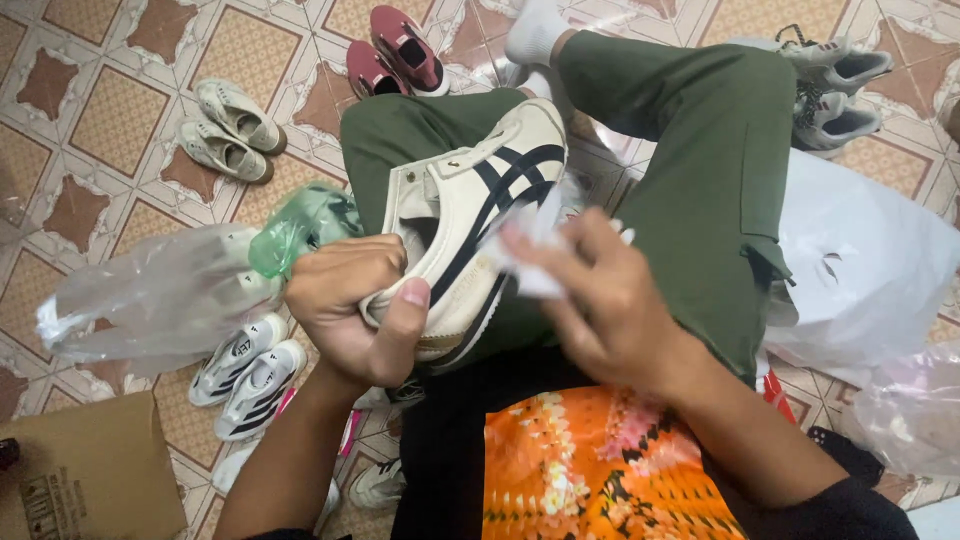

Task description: The person sits on the floor and wipes a red and blue running shoe with a white cloth, focusing on the upper and heel. They then pick up a white sneaker with black stripes and wipe its upper surface. Several other shoes are visible on the floor nearby.

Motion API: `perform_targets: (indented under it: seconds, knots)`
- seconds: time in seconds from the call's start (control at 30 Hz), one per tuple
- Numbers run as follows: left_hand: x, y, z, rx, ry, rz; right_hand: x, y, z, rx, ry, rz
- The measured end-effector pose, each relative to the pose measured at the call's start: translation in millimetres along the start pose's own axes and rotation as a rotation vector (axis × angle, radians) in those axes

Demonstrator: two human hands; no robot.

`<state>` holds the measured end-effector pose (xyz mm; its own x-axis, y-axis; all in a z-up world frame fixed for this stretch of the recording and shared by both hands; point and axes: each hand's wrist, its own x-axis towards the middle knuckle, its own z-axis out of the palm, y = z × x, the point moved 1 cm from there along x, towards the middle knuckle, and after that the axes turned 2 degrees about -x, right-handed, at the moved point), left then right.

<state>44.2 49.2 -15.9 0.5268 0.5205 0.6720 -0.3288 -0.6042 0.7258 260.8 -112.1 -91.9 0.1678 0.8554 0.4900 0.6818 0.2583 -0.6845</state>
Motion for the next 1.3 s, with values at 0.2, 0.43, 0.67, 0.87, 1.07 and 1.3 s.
perform_targets:
  seconds: [0.2, 0.43, 0.67, 0.87, 1.07, 1.3]
  knots:
    - [-2, 13, 9, 0.113, 0.045, -0.131, -10, -42, -1, 0.075, -0.229, -0.202]
    - [-3, 12, 9, 0.05, 0.055, -0.136, -13, -6, -5, -0.155, -0.193, -0.162]
    - [-1, 25, 11, -0.001, 0.006, -0.149, -25, 15, -5, -0.196, -0.147, -0.171]
    - [-5, 29, 11, 0.032, 0.021, -0.177, -7, -35, -4, 0.019, -0.157, -0.182]
    - [-32, 32, 1, 0.08, 0.011, -0.233, -21, -21, -5, -0.075, -0.147, -0.212]
    - [-32, 55, -50, 0.091, -0.185, -0.503, -55, 45, -10, -0.32, -0.067, -0.156]
